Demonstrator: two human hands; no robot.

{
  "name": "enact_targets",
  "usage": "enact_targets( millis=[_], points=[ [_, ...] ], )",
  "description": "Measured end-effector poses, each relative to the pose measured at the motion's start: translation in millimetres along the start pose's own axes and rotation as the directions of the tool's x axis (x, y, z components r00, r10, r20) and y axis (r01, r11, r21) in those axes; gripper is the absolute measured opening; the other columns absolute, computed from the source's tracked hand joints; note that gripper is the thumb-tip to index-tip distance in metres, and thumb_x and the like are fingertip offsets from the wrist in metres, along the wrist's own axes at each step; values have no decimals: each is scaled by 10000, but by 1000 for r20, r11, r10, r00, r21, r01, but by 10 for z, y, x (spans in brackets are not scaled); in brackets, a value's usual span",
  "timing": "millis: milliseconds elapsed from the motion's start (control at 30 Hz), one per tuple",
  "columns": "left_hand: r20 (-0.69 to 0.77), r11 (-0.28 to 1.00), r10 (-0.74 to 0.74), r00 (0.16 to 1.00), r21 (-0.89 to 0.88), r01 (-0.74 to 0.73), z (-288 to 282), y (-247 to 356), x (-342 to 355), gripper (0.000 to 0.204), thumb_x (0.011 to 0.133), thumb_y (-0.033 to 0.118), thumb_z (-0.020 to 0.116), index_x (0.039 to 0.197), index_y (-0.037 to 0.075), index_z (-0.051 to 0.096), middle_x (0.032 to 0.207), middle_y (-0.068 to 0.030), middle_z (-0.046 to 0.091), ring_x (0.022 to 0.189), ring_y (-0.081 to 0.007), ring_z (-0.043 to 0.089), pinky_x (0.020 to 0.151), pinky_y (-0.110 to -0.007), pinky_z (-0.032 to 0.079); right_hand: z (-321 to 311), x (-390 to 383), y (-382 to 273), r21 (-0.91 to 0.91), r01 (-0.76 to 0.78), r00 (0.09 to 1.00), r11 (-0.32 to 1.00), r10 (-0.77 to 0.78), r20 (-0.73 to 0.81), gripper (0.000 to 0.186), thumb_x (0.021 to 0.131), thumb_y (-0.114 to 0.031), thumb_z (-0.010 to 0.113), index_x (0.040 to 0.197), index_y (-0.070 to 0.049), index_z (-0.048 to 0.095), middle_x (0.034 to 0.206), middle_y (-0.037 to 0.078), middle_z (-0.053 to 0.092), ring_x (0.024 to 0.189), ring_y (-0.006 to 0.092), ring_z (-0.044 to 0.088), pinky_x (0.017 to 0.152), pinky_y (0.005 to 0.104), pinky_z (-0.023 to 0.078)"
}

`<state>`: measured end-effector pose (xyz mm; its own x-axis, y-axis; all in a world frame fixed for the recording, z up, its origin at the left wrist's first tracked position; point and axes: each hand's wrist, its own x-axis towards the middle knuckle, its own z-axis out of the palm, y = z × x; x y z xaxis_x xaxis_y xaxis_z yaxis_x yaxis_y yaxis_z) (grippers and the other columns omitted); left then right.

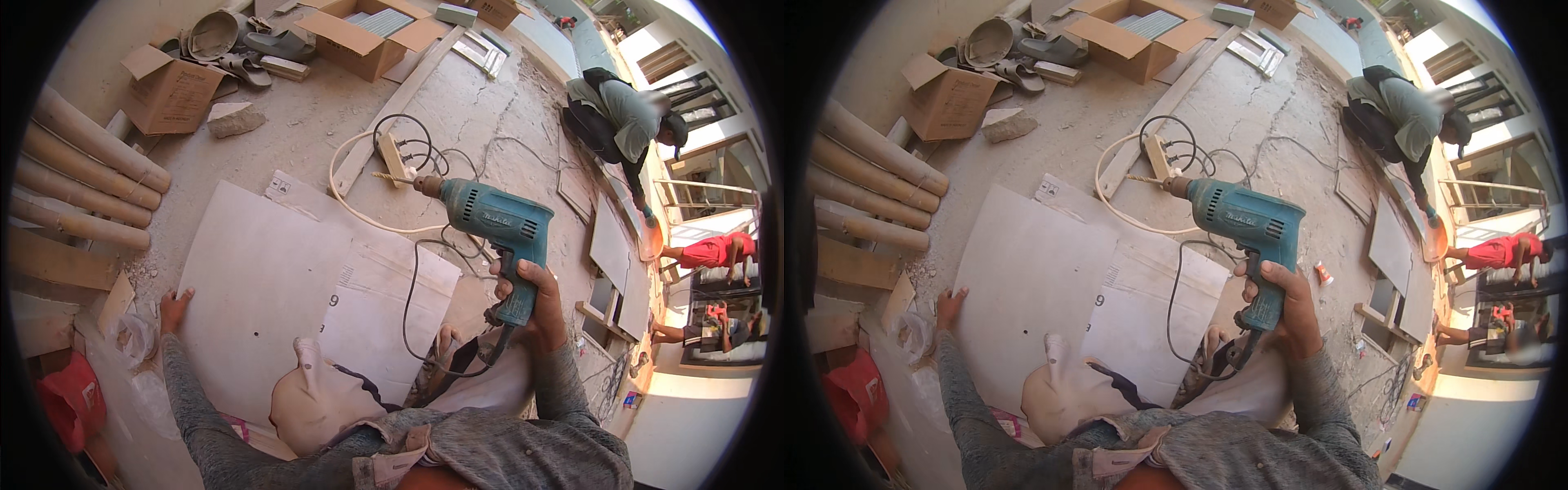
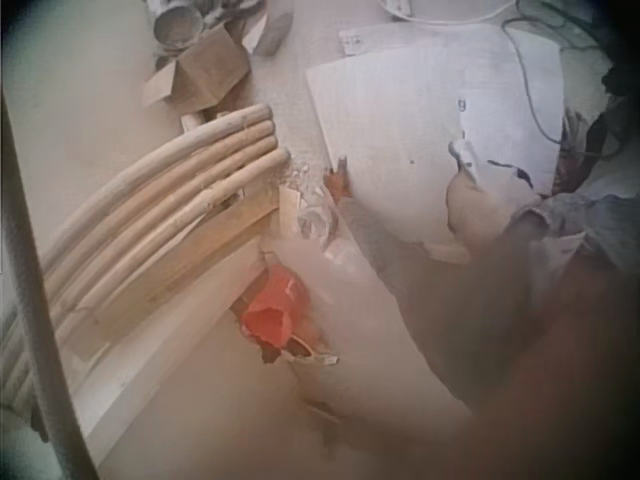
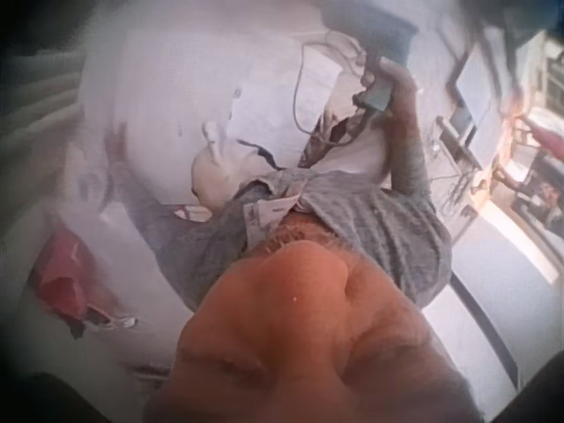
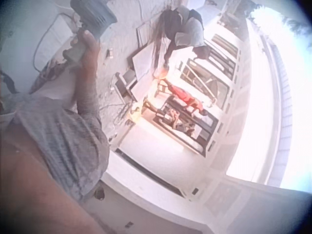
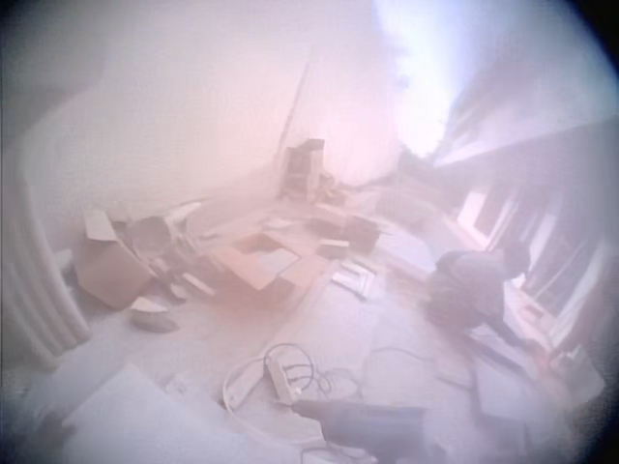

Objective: The person plugs in a drill, prepares a large tile on the floor, and uses the drill to create a hole in the center of the tile.

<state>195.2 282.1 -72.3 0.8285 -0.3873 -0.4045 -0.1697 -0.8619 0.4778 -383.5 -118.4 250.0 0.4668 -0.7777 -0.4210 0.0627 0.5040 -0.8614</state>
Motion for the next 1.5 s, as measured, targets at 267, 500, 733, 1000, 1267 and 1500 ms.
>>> enact_targets(
  millis=[267,500,733,1000,1267,1500],
  points=[
    [387,972,15,922,-221,77,-766,729,-656,646,727,248,869,1213,-79,597,1053,-174,701,905,-282,693,769,-390,588,2,84,-88,88,-54,999,995,54,6,470,909,-219,651,1275,40,512,999,136,657,728,106,617,565,265,586],
    [534,997,-63,843,-5,77,-1264,1190,-1257,703,731,204,857,1282,-74,521,1071,-179,692,910,-302,700,795,-406,600,-145,181,-471,191,-77,997,979,75,13,451,911,-202,656,1265,45,525,1005,131,671,710,104,620,563,259,566],
    [501,997,66,863,-6,-72,-1149,1308,-2089,486,784,213,821,1088,-91,594,925,-221,686,826,-301,705,705,-382,570,-332,-425,-1659,320,-35,966,947,113,-231,345,914,-200,661,1153,21,550,956,126,681,683,113,626,553,287,586],
    [527,870,332,782,150,-470,-1401,3101,-3221,258,813,133,753,904,-101,694,831,-280,701,827,-425,702,768,-456,548,-464,-1398,-3370,207,-26,889,978,117,-442,318,918,-186,660,1143,22,573,915,119,696,645,111,624,547,274,556],
    [547,655,407,732,384,-651,-2560,4030,-3389,368,801,280,737,802,-83,682,802,-281,676,808,-457,667,762,-511,524,-714,-2393,-4678,186,37,808,982,80,-583,282,902,-173,672,1109,7,609,879,113,708,628,114,626,547,268,546],
    [558,547,304,772,561,-621,-3097,5295,-3715,367,808,270,742,834,-91,684,864,-315,672,841,-471,666,780,-519,524,-1489,-2599,-5106,182,16,752,983,108,-650,255,892,-183,685,1065,-5,627,859,85,700,606,102,618,535,254,540]
  ],
)
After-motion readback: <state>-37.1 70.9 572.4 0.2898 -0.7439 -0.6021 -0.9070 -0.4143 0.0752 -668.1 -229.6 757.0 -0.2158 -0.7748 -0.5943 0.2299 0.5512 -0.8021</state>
